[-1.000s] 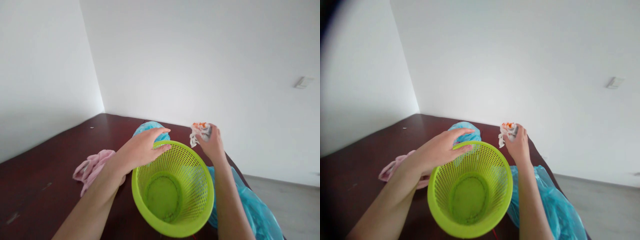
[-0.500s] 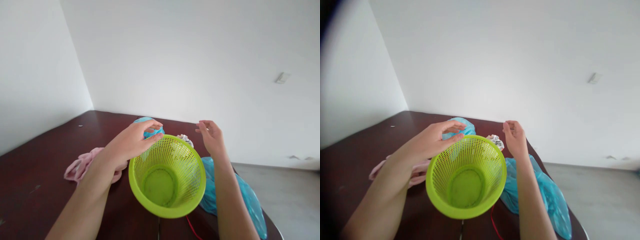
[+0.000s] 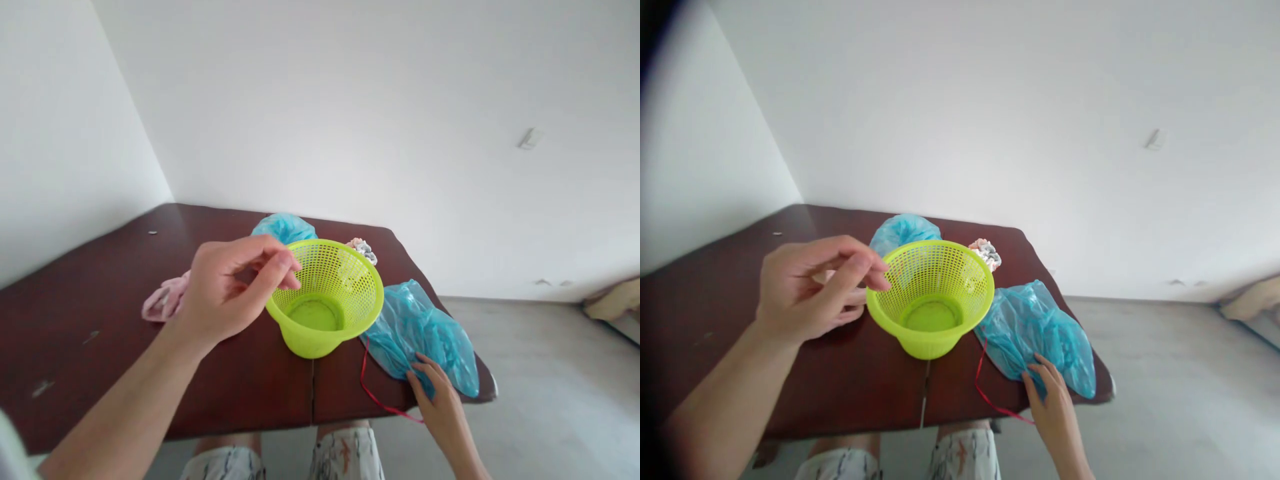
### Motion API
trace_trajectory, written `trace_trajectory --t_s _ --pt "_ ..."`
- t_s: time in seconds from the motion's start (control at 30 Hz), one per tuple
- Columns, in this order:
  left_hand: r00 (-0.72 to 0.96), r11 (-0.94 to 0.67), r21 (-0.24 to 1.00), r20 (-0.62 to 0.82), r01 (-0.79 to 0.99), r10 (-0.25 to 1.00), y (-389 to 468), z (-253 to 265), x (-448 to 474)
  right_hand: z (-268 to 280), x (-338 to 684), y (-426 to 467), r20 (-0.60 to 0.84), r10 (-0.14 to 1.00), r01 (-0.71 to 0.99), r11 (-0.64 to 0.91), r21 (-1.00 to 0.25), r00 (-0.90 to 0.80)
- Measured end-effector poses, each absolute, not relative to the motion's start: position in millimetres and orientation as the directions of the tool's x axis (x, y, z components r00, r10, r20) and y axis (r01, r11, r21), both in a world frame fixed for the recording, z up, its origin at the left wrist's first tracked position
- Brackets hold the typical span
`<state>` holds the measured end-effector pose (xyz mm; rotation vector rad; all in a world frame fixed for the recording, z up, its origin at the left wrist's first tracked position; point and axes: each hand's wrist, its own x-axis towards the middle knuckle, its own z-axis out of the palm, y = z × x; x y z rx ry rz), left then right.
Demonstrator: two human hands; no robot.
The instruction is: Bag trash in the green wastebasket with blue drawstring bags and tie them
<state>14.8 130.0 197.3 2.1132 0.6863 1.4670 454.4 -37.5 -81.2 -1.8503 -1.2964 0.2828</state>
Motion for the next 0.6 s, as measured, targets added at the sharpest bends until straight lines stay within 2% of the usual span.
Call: trace_trajectory --t_s 0.1,0.17,0.2,0.27,0.33,0.37,0.47,0.53,0.6 --pt "0.481 -0.821 0.556 0.688 0.131 0.543 104.9 147.7 8.6 -78.0 432.6 -60.6 0.265 0.762 0.544 -0.133 -0.828 0.590" --pt "0.672 -0.857 0.502 0.595 0.118 0.441 82.5 109.8 8.8 -70.3 421.4 -61.7 0.267 0.754 0.530 -0.125 -0.838 0.600" --pt "0.746 -0.850 0.501 0.501 0.163 0.439 70.7 91.6 11.0 -66.6 417.1 -58.3 0.279 0.780 0.568 -0.116 -0.815 0.560" --pt "0.813 -0.766 0.568 0.268 0.301 0.517 49.4 59.1 19.5 -59.9 410.1 -46.9 0.297 0.855 0.688 -0.092 -0.720 0.425" --pt "0.780 -0.608 0.687 0.097 0.397 0.618 35.2 32.8 31.2 -52.8 403.7 -35.0 0.299 0.891 0.760 -0.074 -0.646 0.341" --pt "0.749 -0.516 0.747 0.035 0.420 0.662 31.3 21.9 37.5 -48.6 400.0 -30.8 0.298 0.890 0.752 -0.073 -0.655 0.346" --pt "0.682 -0.271 0.884 -0.070 0.380 0.728 27.2 -3.7 57.1 -35.1 384.1 -30.8 0.253 0.841 0.546 -0.059 -0.836 0.478" --pt "0.682 -0.114 0.954 -0.113 0.278 0.722 25.6 -15.2 71.4 -29.3 370.0 -42.3 0.159 0.802 0.326 -0.046 -0.944 0.575" --pt "0.703 0.014 0.983 -0.141 0.183 0.697 21.7 -22.2 87.0 -28.2 356.1 -61.0 0.038 0.796 0.146 -0.064 -0.987 0.604"
